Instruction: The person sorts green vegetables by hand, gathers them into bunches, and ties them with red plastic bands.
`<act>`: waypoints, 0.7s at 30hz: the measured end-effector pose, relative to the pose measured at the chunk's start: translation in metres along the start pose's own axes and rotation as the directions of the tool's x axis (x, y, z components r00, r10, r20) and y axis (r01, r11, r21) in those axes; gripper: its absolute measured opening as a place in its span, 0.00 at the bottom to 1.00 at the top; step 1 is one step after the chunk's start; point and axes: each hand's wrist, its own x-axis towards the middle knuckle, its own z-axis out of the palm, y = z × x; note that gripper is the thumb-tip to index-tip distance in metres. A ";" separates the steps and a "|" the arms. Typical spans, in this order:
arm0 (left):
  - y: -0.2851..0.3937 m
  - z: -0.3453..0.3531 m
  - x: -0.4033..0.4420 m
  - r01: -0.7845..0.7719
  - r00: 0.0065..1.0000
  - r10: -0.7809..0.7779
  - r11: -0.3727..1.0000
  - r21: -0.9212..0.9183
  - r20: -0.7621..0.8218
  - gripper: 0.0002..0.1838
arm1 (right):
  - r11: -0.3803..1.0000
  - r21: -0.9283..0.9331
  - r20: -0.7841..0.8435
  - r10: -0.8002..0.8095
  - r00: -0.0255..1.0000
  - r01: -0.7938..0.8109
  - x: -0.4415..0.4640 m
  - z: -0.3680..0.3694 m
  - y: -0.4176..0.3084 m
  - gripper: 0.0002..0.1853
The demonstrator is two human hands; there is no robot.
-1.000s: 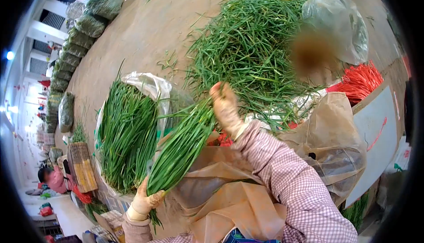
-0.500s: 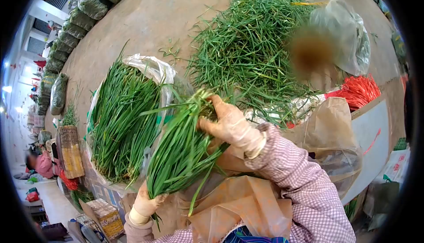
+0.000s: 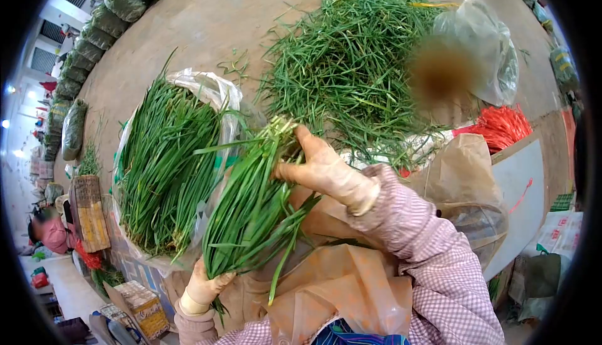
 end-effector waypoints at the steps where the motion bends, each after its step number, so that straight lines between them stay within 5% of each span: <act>1: -0.008 -0.006 -0.002 0.006 1.000 -0.006 1.000 0.005 -0.003 0.26 | 0.997 0.070 -0.044 0.044 0.998 -0.041 0.006 0.004 -0.002 0.25; 2: -0.021 -0.014 -0.003 0.071 0.997 -0.072 0.995 -0.066 -0.018 0.25 | 0.985 0.171 -0.066 -0.020 0.998 0.031 0.021 0.015 0.016 0.17; 3: -0.027 -0.021 -0.006 0.103 0.994 -0.106 0.990 -0.099 -0.028 0.25 | 0.974 0.151 -0.268 -0.123 0.956 0.167 0.029 0.021 0.034 0.09; 4: -0.030 -0.024 -0.009 0.134 0.989 -0.140 0.982 -0.132 -0.038 0.24 | 0.989 0.119 -0.252 -0.054 0.966 0.086 0.036 0.005 0.036 0.08; 5: -0.028 -0.024 -0.010 0.095 0.995 -0.087 0.971 -0.221 0.045 0.22 | 0.971 -0.144 -0.505 -0.240 0.829 0.193 0.066 0.004 0.078 0.04; 6: -0.027 -0.023 -0.009 0.061 0.992 -0.022 0.947 -0.315 0.125 0.20 | 0.953 0.292 -0.423 0.050 0.905 0.084 0.062 -0.028 0.064 0.05; 7: -0.030 -0.023 -0.013 0.058 0.995 -0.041 0.981 -0.183 0.095 0.20 | 0.724 0.685 -0.300 0.379 0.876 -0.079 0.058 -0.052 0.055 0.07; 8: -0.040 -0.032 -0.009 0.057 0.995 -0.039 0.980 -0.192 0.095 0.20 | 0.653 0.752 -0.207 0.365 0.908 -0.091 0.053 -0.065 0.055 0.08; 10: -0.068 -0.052 0.001 0.364 0.896 -0.046 0.648 -0.669 0.442 0.20 | 0.745 0.639 -0.003 0.250 0.968 -0.191 0.031 -0.067 0.031 0.12; 12: -0.066 -0.046 0.003 0.431 0.901 -0.125 0.369 -0.823 0.416 0.20 | 0.680 0.711 0.217 0.028 0.976 -0.178 0.020 -0.036 0.024 0.16; 14: -0.064 -0.045 0.009 0.333 0.895 -0.018 0.690 -0.643 0.445 0.24 | 0.540 0.765 0.408 0.018 0.913 -0.353 0.011 -0.019 0.024 0.19; 16: -0.074 -0.045 0.010 0.482 0.872 -0.118 0.370 -0.794 0.475 0.24 | 0.568 0.691 0.530 0.023 0.848 -0.448 0.017 -0.010 0.033 0.17; 18: -0.068 -0.038 0.015 0.397 0.792 0.146 0.614 -0.682 0.592 0.21 | 0.584 0.739 0.303 0.157 0.940 -0.336 0.017 -0.023 0.020 0.09; 21: -0.075 -0.033 0.005 0.358 0.876 0.109 0.505 -0.786 0.469 0.22 | 0.394 0.916 -0.076 0.340 0.937 -0.069 0.033 -0.067 0.051 0.08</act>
